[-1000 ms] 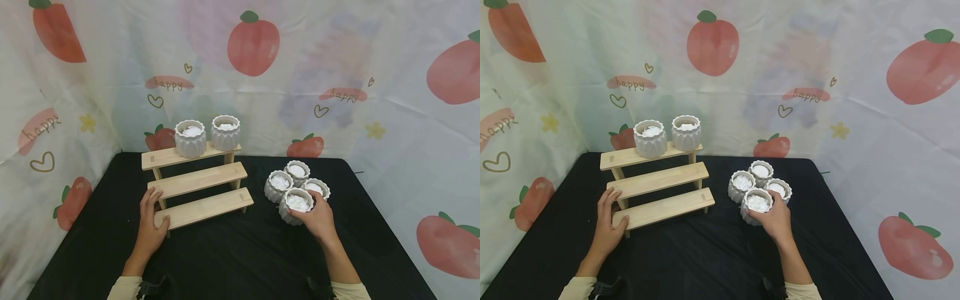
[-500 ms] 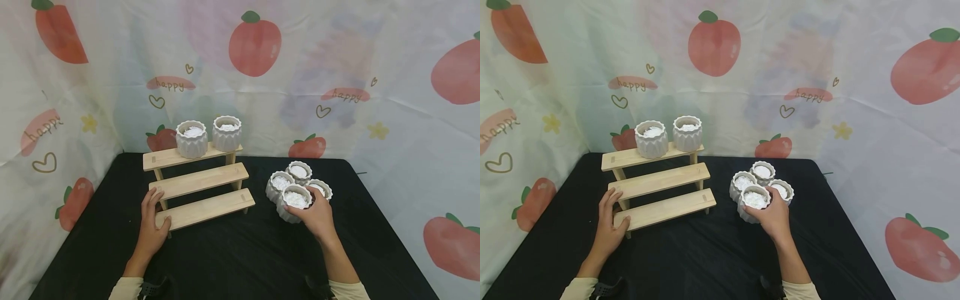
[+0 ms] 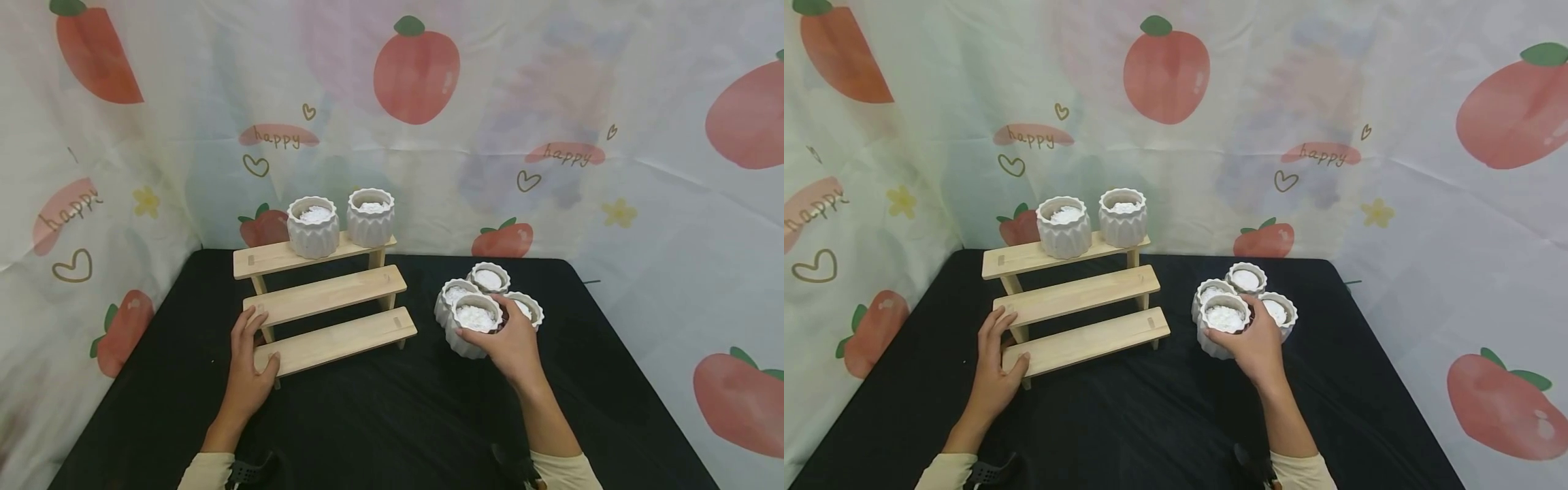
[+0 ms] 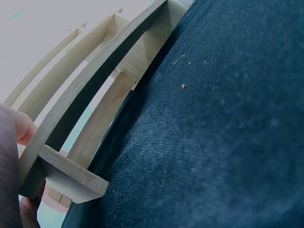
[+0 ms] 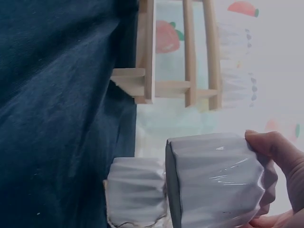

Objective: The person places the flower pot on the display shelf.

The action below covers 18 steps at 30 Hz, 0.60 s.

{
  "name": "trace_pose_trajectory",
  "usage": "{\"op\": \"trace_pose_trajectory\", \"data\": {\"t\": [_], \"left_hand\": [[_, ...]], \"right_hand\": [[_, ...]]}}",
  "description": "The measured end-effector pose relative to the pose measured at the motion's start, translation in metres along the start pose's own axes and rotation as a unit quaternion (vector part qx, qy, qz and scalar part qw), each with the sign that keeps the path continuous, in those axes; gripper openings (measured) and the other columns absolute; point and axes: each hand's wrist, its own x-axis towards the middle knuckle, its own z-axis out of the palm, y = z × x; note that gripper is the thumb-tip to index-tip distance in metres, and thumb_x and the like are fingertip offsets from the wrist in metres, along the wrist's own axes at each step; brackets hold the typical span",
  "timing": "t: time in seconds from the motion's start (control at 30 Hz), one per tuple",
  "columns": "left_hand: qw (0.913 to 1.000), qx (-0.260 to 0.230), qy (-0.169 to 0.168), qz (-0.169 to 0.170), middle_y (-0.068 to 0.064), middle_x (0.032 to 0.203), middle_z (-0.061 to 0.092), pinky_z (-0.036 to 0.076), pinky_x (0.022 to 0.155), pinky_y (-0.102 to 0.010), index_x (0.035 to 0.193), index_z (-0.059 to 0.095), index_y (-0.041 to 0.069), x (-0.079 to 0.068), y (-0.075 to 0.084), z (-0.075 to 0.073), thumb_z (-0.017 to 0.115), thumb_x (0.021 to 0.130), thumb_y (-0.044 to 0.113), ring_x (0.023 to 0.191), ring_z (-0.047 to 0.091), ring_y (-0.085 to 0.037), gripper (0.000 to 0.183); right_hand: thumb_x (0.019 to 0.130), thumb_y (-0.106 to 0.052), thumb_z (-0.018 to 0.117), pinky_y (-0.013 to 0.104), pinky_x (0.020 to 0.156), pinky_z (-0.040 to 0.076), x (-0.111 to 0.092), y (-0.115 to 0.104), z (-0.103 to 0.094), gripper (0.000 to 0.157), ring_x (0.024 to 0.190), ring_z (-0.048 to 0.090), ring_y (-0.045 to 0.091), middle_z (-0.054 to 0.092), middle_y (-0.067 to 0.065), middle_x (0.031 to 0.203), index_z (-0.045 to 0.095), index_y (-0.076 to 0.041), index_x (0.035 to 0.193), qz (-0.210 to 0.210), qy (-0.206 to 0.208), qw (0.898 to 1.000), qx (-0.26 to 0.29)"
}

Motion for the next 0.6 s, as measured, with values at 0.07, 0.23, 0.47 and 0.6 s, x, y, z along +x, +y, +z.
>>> {"op": "trace_pose_trajectory", "data": {"t": [0.07,0.23,0.47,0.6], "left_hand": [[1.0,0.001,-0.001,-0.001,-0.009,0.168,0.017,0.034,0.106,-0.019,0.157,0.04,0.01,0.0,0.0,0.0,0.063,0.081,-0.017,0.147,0.024,-0.023,0.084],[1.0,0.001,0.002,0.002,-0.011,0.167,0.018,0.033,0.105,-0.018,0.156,0.04,0.007,0.0,0.003,0.0,0.063,0.08,-0.018,0.146,0.024,-0.022,0.084],[1.0,0.0,-0.002,-0.004,-0.008,0.168,0.016,0.032,0.106,-0.017,0.157,0.04,0.011,0.0,0.0,0.0,0.063,0.081,-0.017,0.147,0.024,-0.021,0.084],[1.0,-0.001,-0.001,-0.004,-0.009,0.168,0.016,0.032,0.105,-0.017,0.157,0.04,0.011,0.0,0.001,0.0,0.063,0.081,-0.018,0.147,0.024,-0.022,0.084]], "right_hand": [[0.07,-0.02,0.097,0.045,0.088,0.047,0.0,-0.002,0.0,0.089,0.111,0.057,0.03,0.062,0.018,0.129,0.051,0.001,0.143,-0.002,-0.001,1.0,0.003],[0.071,-0.02,0.097,0.04,0.087,0.049,0.001,-0.009,0.001,0.09,0.111,0.058,0.029,0.062,0.017,0.13,0.05,0.001,0.145,-0.009,-0.007,1.0,0.014],[0.071,-0.017,0.097,0.031,0.083,0.049,0.007,-0.02,0.007,0.087,0.108,0.058,0.028,0.063,0.016,0.127,0.051,-0.001,0.144,-0.025,-0.014,0.999,0.039],[0.071,-0.014,0.096,0.028,0.083,0.048,0.01,-0.026,0.015,0.087,0.109,0.059,0.028,0.063,0.016,0.127,0.051,0.001,0.144,-0.031,-0.017,0.998,0.058]]}}
